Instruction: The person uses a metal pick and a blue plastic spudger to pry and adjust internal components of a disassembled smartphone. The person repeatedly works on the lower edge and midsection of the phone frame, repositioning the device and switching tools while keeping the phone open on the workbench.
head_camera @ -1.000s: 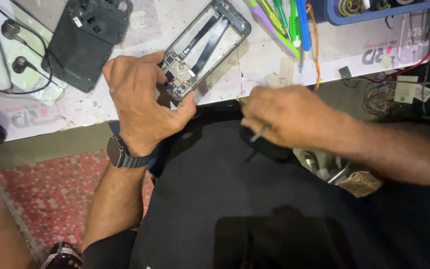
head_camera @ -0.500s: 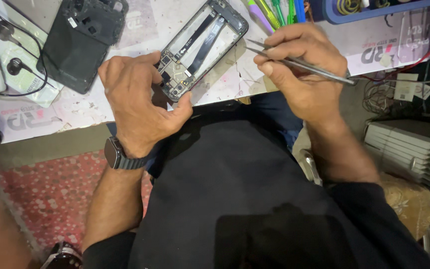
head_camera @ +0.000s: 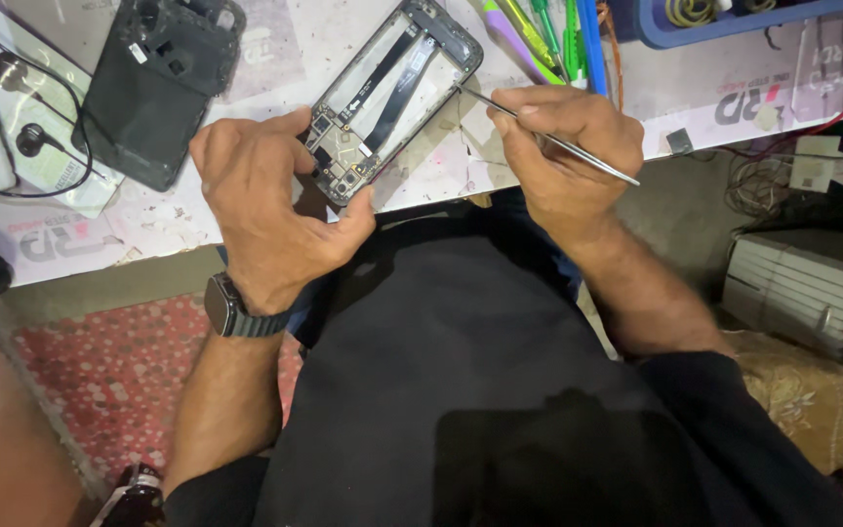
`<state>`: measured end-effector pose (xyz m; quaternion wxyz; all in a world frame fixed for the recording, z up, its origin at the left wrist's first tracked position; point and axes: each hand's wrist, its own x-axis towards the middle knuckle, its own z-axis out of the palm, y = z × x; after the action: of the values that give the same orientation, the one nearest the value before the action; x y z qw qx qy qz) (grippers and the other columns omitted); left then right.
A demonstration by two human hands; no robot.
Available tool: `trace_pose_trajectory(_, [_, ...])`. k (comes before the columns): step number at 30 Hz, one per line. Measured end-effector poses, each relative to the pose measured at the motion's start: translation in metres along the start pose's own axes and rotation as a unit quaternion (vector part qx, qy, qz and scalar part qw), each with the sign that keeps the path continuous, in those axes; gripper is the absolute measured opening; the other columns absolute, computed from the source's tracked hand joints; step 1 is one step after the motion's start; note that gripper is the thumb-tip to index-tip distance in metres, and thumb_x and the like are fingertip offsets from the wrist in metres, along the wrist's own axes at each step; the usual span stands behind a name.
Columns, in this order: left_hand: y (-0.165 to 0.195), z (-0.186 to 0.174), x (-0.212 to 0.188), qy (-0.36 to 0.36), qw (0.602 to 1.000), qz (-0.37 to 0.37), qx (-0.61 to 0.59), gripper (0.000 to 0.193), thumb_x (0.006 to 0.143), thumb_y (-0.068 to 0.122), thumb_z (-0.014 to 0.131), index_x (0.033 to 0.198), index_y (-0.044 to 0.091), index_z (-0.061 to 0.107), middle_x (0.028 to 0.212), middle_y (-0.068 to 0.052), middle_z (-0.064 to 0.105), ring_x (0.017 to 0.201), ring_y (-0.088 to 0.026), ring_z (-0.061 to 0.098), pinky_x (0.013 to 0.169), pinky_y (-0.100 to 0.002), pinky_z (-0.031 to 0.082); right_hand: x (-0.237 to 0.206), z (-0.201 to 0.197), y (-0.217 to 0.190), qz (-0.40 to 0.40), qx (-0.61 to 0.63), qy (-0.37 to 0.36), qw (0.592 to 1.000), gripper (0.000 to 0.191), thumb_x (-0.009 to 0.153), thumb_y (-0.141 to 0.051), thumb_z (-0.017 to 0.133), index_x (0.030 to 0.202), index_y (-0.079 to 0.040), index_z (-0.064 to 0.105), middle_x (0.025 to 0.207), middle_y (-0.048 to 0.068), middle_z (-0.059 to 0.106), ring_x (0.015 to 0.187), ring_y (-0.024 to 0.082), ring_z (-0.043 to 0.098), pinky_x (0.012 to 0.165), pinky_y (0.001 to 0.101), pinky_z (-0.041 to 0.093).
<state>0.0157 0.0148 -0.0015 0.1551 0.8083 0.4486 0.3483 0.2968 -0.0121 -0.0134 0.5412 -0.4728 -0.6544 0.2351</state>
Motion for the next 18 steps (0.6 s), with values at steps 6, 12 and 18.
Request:
trace_pose_trajectory(6, [-0.0002, -0.0015, -0.0001, -0.010, 1.000, -0.005, -0.004, 0.047, 0.078, 0.032, 0.089, 0.094, 0.005, 0.054, 0.123, -0.014, 0.070, 0.103, -0.031, 0.054, 0.096, -0.044, 0.039, -0.0003, -0.0002, 0.0021, 0.012, -0.008, 0.007, 1.000, 0.025, 0.097, 0.013, 0.077, 0.103, 0.001, 0.056, 0.105, 0.022, 0.077, 0.091, 0.022, 0.079, 0.074, 0.0268, 0.062])
trace_pose_trajectory(12, [-0.0008, -0.0020, -0.0003, -0.015, 1.000, -0.003, -0.001, 0.048, 0.078, 0.031, 0.090, 0.095, 0.005, 0.054, 0.122, -0.014, 0.071, 0.101, -0.031, 0.054, 0.096, -0.044, 0.039, -0.0024, 0.0019, 0.0026, -0.011, -0.011, -0.011, 1.000, 0.026, 0.097, 0.011, 0.078, 0.101, 0.000, 0.055, 0.105, 0.022, 0.076, 0.093, 0.022, 0.078, 0.078, 0.0294, 0.063])
trace_pose_trajectory(18, [-0.0007, -0.0017, -0.0004, -0.010, 1.000, -0.002, 0.004, 0.047, 0.078, 0.029, 0.090, 0.096, 0.005, 0.053, 0.122, -0.013, 0.071, 0.103, -0.031, 0.056, 0.096, -0.044, 0.039, -0.0031, 0.0015, 0.0038, 0.010, 0.008, -0.010, 1.000, 0.024, 0.098, 0.011, 0.078, 0.103, 0.001, 0.056, 0.108, 0.021, 0.076, 0.093, 0.021, 0.078, 0.077, 0.0282, 0.062])
